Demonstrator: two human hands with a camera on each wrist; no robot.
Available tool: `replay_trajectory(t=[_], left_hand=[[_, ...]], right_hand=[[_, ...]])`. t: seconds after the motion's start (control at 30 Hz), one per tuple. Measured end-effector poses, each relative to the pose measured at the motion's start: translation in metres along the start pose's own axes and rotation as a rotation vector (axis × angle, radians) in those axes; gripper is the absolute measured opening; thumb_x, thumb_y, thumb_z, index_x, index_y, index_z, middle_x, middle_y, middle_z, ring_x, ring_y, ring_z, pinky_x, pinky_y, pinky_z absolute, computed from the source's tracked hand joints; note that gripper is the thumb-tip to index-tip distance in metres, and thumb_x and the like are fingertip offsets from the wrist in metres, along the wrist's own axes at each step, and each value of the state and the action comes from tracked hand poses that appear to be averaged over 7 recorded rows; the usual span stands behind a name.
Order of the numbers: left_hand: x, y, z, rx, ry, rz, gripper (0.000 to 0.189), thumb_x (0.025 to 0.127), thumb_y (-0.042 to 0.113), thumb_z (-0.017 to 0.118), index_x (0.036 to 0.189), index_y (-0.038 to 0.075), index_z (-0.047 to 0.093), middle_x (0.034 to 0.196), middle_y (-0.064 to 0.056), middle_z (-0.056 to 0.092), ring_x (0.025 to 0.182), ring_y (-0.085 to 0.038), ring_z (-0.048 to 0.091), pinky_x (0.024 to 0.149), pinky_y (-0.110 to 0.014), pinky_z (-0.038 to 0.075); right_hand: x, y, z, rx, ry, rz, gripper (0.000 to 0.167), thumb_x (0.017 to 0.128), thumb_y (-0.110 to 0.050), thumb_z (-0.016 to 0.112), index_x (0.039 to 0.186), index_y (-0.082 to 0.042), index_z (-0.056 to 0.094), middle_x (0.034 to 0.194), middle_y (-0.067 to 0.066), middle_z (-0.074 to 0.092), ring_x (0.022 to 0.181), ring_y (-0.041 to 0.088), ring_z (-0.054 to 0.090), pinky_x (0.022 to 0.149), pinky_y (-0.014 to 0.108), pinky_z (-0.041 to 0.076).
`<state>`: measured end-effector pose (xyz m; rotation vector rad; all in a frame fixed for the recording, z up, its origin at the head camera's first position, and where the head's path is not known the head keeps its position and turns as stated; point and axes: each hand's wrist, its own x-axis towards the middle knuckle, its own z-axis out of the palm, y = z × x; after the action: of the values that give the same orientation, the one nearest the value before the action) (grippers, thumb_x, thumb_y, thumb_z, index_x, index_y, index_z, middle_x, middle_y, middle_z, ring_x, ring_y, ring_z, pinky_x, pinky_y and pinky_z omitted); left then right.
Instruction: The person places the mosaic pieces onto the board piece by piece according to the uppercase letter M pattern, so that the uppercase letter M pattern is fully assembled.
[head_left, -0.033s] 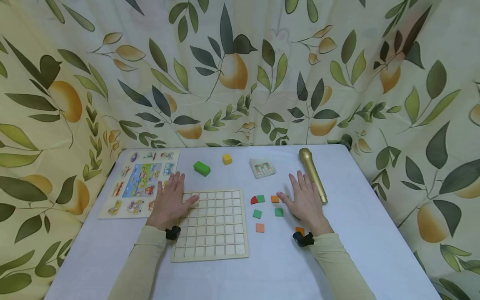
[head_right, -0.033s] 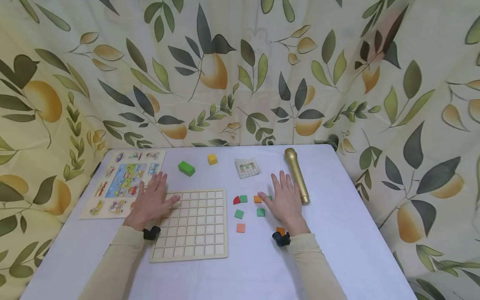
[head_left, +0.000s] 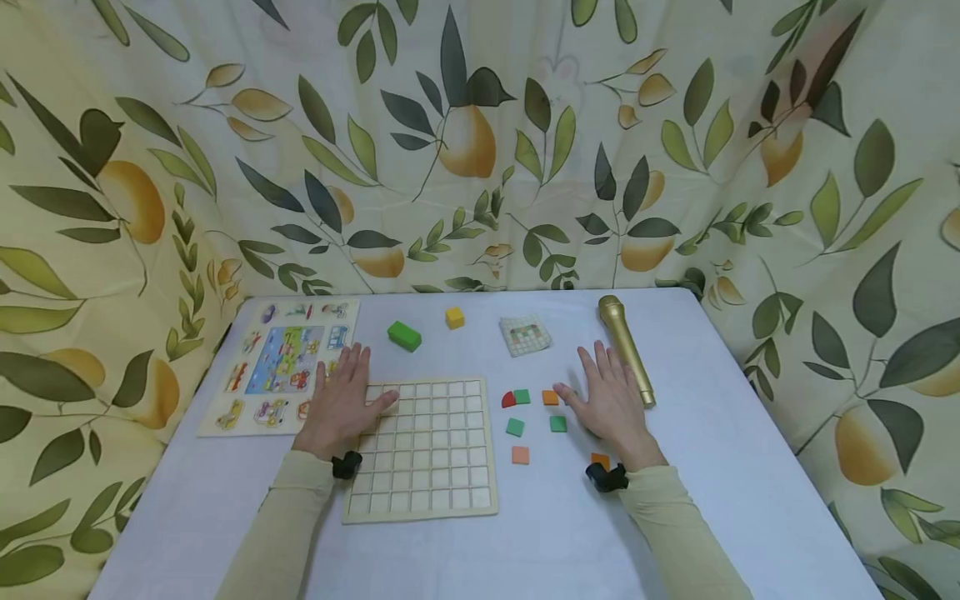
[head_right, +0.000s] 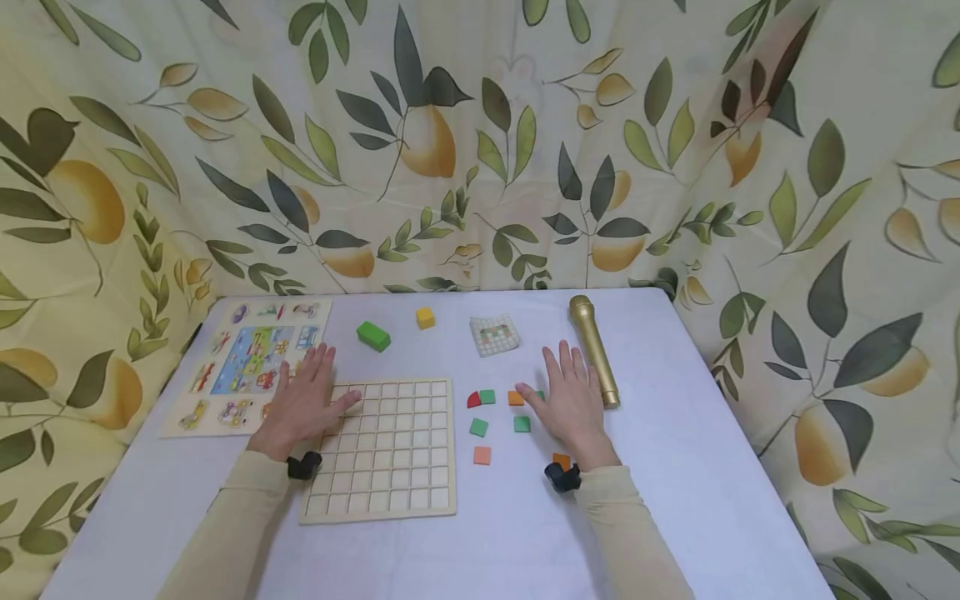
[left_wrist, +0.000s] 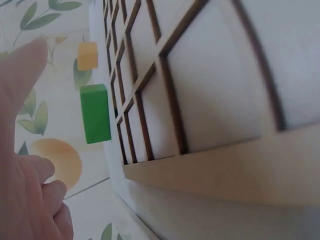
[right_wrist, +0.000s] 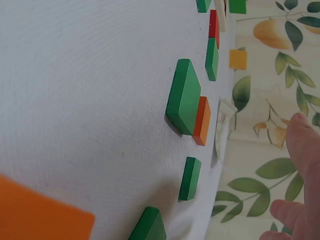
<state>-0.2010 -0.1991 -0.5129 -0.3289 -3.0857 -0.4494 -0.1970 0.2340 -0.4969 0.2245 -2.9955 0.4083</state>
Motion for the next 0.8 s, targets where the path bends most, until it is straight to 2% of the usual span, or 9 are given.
replay_trajectory(t=[0.17, 0.27, 0.43, 0.5, 0.63, 0.8], left_hand=[[-0.006, 0.002, -0.001, -0.029, 0.017, 0.029, 0.095, 0.094, 0.062, 0.048, 0.155, -0.001, 0.010, 0.161, -0.018, 0.010, 0.147, -0.032, 0.003, 0.111, -0.058, -0.003], [-0.017, 0.006, -0.004, -0.114, 0.041, 0.055, 0.096, 0.095, 0.056, 0.053, 0.155, -0.002, 0.007, 0.160, -0.020, 0.011, 0.147, -0.033, 0.004, 0.112, -0.058, 0.004], [-0.056, 0.016, -0.007, -0.322, 0.018, 0.014, 0.101, 0.092, 0.052, 0.062, 0.156, 0.005, 0.001, 0.162, -0.015, 0.006, 0.147, -0.030, 0.003, 0.112, -0.056, 0.015], [-0.073, 0.019, -0.006, -0.360, 0.002, -0.012, 0.102, 0.090, 0.052, 0.064, 0.157, 0.009, 0.000, 0.162, -0.012, 0.005, 0.147, -0.029, 0.004, 0.112, -0.055, 0.017], [-0.100, 0.022, -0.004, -0.368, -0.012, -0.031, 0.104, 0.087, 0.052, 0.068, 0.158, 0.009, 0.004, 0.162, -0.010, 0.008, 0.147, -0.028, 0.009, 0.112, -0.054, 0.016], [-0.120, 0.023, 0.003, -0.339, -0.027, -0.015, 0.106, 0.086, 0.053, 0.069, 0.156, 0.002, 0.009, 0.161, -0.015, 0.010, 0.147, -0.028, 0.009, 0.113, -0.051, 0.016]], right_hand=[[0.000, -0.002, 0.001, 0.032, 0.002, -0.027, 0.084, 0.094, -0.060, 0.051, 0.151, -0.002, 0.031, 0.157, 0.024, 0.019, 0.143, 0.043, 0.014, 0.110, 0.061, 0.012], [0.002, -0.007, 0.001, 0.102, -0.019, -0.064, 0.076, 0.096, -0.051, 0.054, 0.149, 0.000, 0.035, 0.155, 0.023, 0.025, 0.142, 0.042, 0.018, 0.110, 0.059, 0.017], [0.010, -0.022, 0.004, 0.219, -0.058, -0.184, 0.051, 0.096, -0.029, 0.064, 0.137, 0.001, 0.054, 0.139, 0.018, 0.049, 0.130, 0.036, 0.040, 0.106, 0.051, 0.031], [0.015, -0.028, 0.007, 0.227, -0.056, -0.252, 0.041, 0.095, -0.024, 0.066, 0.128, 0.000, 0.062, 0.128, 0.015, 0.058, 0.119, 0.033, 0.049, 0.100, 0.048, 0.038], [0.024, -0.040, 0.013, 0.185, -0.085, -0.341, 0.032, 0.092, -0.018, 0.070, 0.119, -0.002, 0.069, 0.115, 0.010, 0.064, 0.105, 0.029, 0.054, 0.090, 0.043, 0.044], [0.028, -0.051, 0.019, 0.111, -0.168, -0.380, 0.034, 0.088, -0.017, 0.075, 0.118, -0.003, 0.071, 0.115, 0.010, 0.062, 0.105, 0.028, 0.053, 0.087, 0.043, 0.045]])
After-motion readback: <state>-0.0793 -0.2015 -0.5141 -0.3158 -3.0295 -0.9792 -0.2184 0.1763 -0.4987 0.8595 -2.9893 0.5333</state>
